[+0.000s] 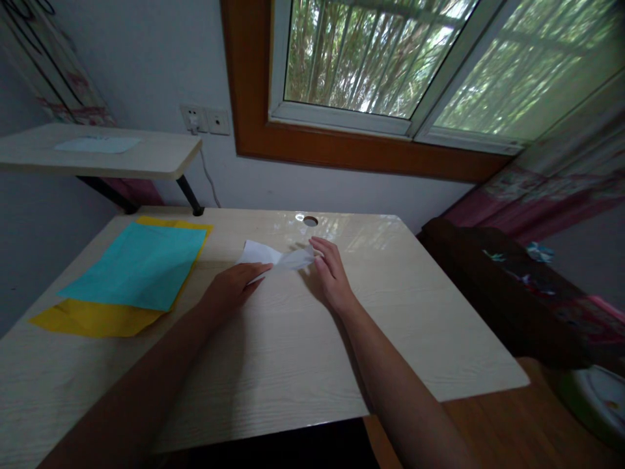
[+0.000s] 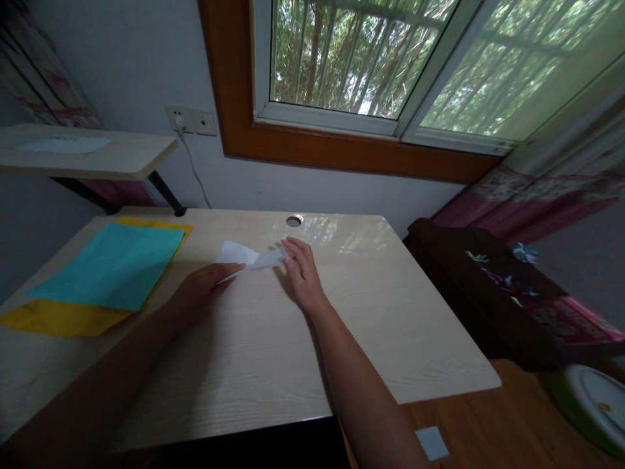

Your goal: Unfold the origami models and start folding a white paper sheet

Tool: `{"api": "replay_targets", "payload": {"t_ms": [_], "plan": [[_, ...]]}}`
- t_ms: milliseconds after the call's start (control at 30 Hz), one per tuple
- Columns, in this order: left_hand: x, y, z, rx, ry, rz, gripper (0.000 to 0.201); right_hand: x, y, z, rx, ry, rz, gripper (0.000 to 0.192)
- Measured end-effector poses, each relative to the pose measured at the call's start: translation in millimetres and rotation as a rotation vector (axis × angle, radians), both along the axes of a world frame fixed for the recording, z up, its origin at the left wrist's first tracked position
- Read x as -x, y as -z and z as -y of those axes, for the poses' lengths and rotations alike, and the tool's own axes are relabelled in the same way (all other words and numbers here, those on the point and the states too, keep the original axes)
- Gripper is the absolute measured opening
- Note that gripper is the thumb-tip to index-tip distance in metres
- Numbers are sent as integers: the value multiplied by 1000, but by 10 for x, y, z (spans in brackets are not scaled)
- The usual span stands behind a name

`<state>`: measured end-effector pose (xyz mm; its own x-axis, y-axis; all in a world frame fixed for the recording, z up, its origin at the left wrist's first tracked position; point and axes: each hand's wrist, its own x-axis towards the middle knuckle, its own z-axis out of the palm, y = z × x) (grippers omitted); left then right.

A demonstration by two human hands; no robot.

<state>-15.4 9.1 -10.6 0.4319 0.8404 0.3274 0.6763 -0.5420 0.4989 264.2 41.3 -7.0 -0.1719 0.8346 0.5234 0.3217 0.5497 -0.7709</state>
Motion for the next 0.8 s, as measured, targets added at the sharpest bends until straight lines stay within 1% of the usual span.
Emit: {"api": "replay_targets", "payload": {"t_ms": [67, 133, 167, 200, 267, 300, 367, 400, 467, 533, 600, 667, 733, 800], "plan": [[-11, -6, 21, 118, -151, 141, 44, -6, 27, -13, 70, 1, -123, 46], [-29, -26, 57, 264, -307, 310, 51, -12, 68, -36, 157, -40, -213, 50], [-41, -40, 76, 328, -359, 419, 53, -12, 88, -47, 199, -77, -244, 51], [-53, -53, 92, 381, -383, 550, 53, -7, 104, -55, 239, -121, -268, 52], [-83, -66, 110, 455, -361, 806, 51, 13, 123, -58, 312, -210, -304, 55], [-99, -63, 109, 480, -332, 895, 50, 27, 124, -52, 343, -251, -322, 57], [-131, -35, 92, 523, -301, 1013, 49, 57, 113, -29, 413, -318, -350, 60], [-144, -15, 79, 556, -298, 1053, 49, 71, 104, -14, 458, -343, -353, 58], [-161, 24, 55, 658, -297, 1133, 48, 95, 84, 16, 565, -373, -340, 46], [-169, 44, 46, 789, -289, 1170, 48, 112, 73, 38, 657, -381, -353, 38], [-175, 46, 54, 883, -269, 1168, 47, 124, 73, 48, 705, -394, -430, 40], [-185, 48, 69, 959, -222, 1158, 46, 131, 82, 47, 734, -408, -497, 42], [-197, 59, 81, 1009, -166, 1112, 45, 132, 94, 44, 763, -402, -491, 36], [-202, 74, 80, 1010, -137, 1049, 47, 128, 102, 44, 781, -376, -449, 34]]}}
